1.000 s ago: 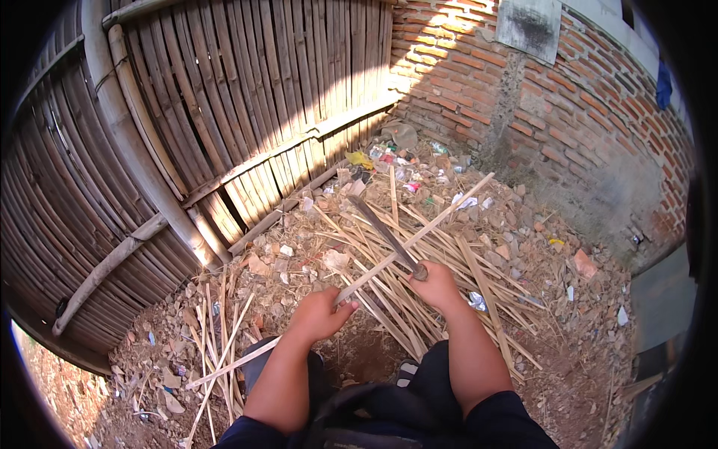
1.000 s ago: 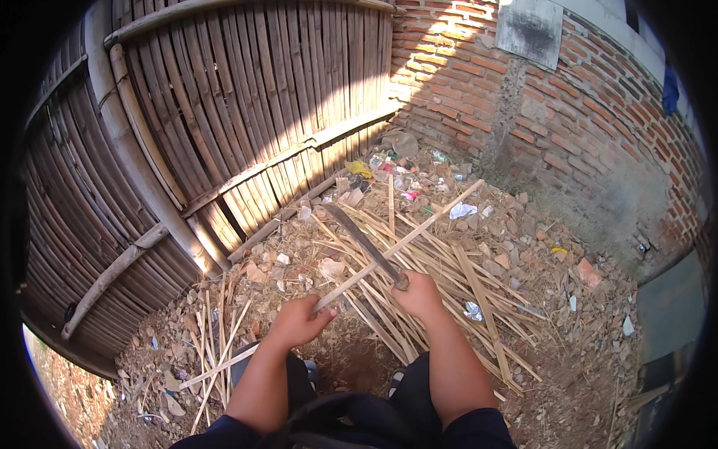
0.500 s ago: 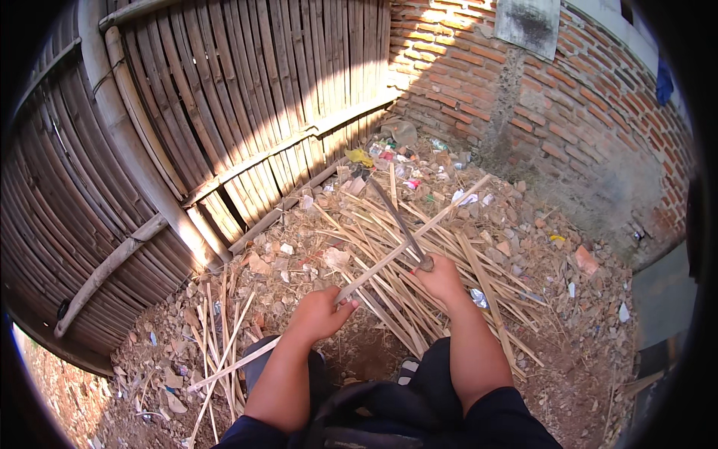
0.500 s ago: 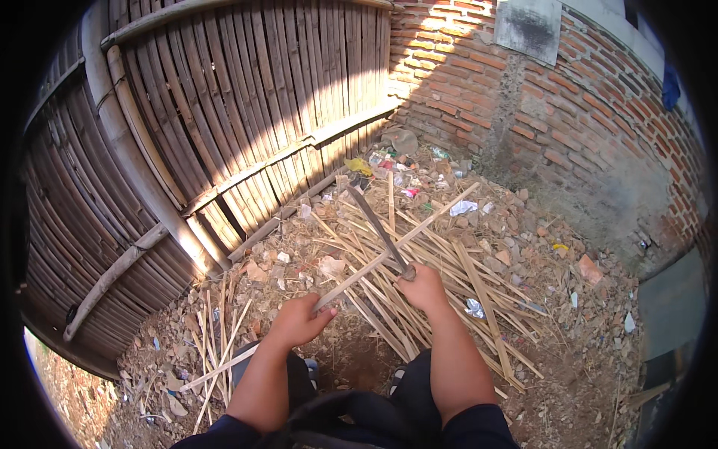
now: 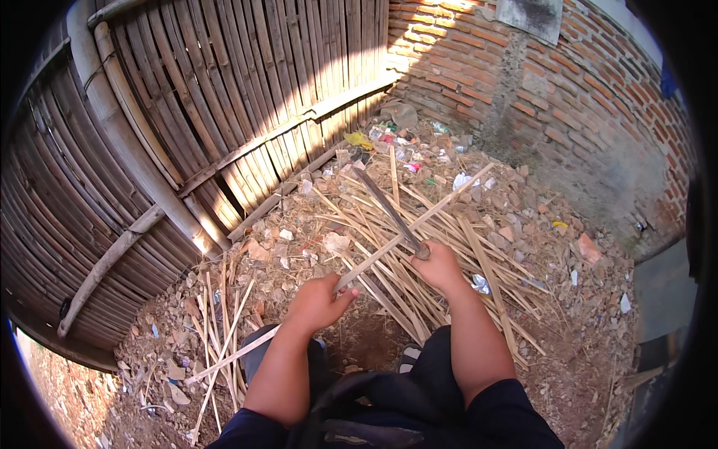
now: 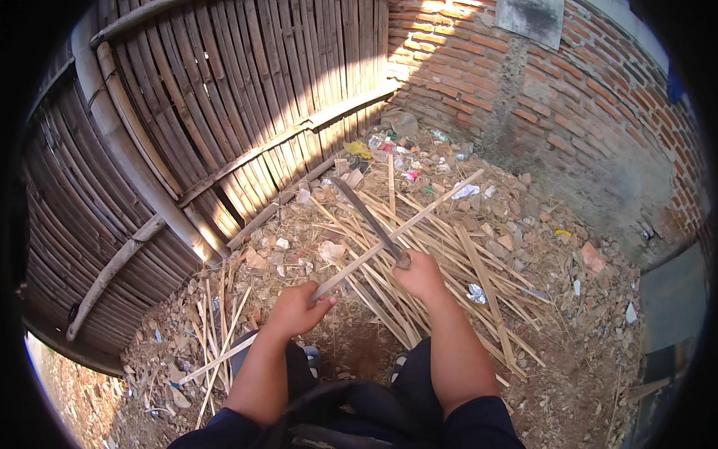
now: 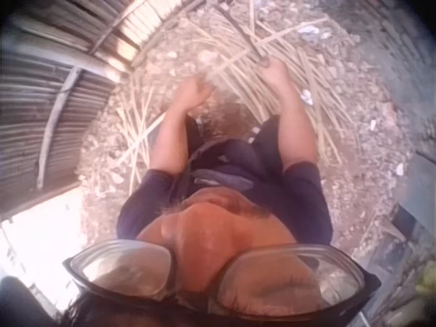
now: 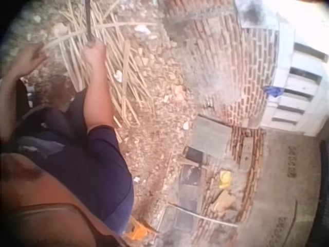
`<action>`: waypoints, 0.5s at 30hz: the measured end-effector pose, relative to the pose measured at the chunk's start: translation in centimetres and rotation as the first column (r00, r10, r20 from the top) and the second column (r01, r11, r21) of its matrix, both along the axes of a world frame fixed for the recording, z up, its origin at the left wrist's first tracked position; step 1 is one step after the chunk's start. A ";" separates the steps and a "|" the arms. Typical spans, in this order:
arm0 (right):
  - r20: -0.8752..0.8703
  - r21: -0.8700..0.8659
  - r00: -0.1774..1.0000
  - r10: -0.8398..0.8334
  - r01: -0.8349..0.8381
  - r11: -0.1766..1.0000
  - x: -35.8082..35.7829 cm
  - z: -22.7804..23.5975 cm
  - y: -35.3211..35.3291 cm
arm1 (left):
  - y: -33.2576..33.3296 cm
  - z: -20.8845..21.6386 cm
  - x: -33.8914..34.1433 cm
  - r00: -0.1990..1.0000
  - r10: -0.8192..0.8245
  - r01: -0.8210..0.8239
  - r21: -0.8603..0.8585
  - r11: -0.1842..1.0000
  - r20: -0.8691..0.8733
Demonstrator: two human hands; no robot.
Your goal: The person uses a machete to shave thin layers from a strip of bamboo while holding it in their hand. They repeat this action on multiple pieces, periodically setting some down and picking up new ones from a pile on the ground.
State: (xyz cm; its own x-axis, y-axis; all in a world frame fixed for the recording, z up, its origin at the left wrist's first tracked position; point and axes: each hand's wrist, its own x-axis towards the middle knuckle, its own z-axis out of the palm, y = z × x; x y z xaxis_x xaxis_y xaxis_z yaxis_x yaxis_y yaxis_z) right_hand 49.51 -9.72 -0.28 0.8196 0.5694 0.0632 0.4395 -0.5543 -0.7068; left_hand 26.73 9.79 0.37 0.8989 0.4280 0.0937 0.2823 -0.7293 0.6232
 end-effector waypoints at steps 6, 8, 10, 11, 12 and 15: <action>0.127 -0.323 0.945 0.303 -0.249 0.913 -4.2 1.2 1.5 | 0.1 -0.3 0.0 0.999 0.009 -0.009 -0.011 1.000 -0.038; 0.137 -0.342 0.936 0.324 -0.262 0.902 -3.6 1.3 1.3 | -0.1 -0.1 -0.1 0.999 0.001 -0.001 -0.014 1.000 -0.039; 0.020 -0.236 0.974 0.225 -0.214 0.948 -2.1 1.1 0.9 | -0.1 -0.1 0.2 0.999 -0.026 0.025 -0.034 0.999 -0.037; -0.027 -0.153 0.983 0.182 -0.184 0.971 -1.1 0.9 0.6 | -0.1 0.1 0.1 0.999 -0.026 0.025 -0.028 0.999 -0.033; -0.021 -0.148 0.983 0.182 -0.183 0.972 -0.4 0.2 0.6 | -0.1 0.3 -0.1 0.999 -0.011 0.011 -0.008 1.000 -0.031; -0.007 -0.006 1.000 0.009 -0.009 1.000 0.6 -0.4 0.3 | -0.1 0.6 -0.1 1.000 0.010 -0.010 0.003 1.000 -0.018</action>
State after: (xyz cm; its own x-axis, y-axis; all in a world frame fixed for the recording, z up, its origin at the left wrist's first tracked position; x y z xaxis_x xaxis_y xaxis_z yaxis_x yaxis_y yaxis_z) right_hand 50.16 -9.41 -0.68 0.8148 0.5773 0.0539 0.4396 -0.5546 -0.7065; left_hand 26.67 9.71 1.00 0.8960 0.4371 0.0786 0.3013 -0.7282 0.6156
